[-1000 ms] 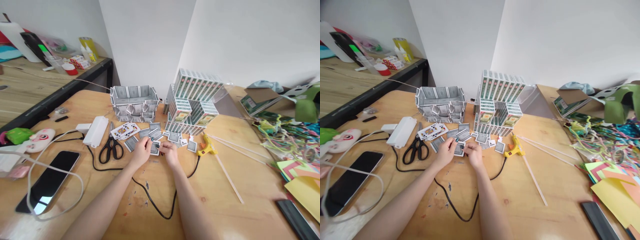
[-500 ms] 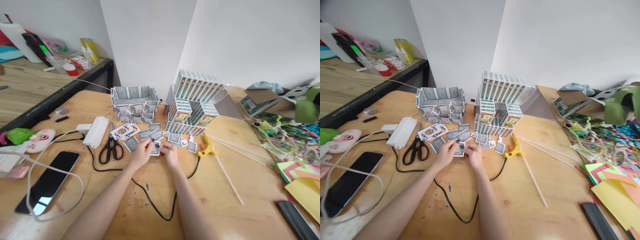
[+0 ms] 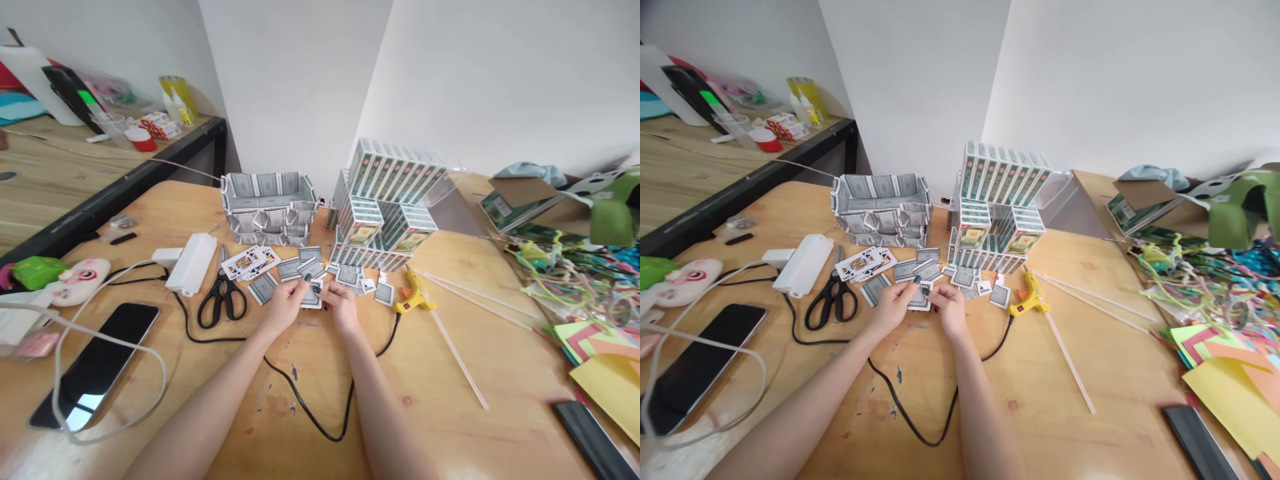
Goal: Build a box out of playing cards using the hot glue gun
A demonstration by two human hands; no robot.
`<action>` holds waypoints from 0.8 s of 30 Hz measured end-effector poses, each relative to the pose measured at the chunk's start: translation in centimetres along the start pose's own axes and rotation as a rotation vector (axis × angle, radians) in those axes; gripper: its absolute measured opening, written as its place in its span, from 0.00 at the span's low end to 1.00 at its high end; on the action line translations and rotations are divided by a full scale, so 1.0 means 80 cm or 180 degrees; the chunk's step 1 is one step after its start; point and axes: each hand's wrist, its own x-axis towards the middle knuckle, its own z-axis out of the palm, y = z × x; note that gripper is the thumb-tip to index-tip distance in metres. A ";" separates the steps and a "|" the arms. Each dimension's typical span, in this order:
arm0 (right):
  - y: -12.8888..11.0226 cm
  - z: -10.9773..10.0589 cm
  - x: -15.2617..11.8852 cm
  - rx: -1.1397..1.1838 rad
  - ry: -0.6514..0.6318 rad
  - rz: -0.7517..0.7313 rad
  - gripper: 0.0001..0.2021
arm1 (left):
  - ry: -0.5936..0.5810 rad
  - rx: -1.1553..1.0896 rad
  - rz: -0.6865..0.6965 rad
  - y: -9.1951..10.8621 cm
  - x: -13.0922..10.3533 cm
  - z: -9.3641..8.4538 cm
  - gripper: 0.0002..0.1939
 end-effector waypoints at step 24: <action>0.009 -0.006 0.006 0.0473 0.0193 -0.0086 0.14 | -0.0448 -0.0228 -0.0011 0.002 -0.009 0.003 0.21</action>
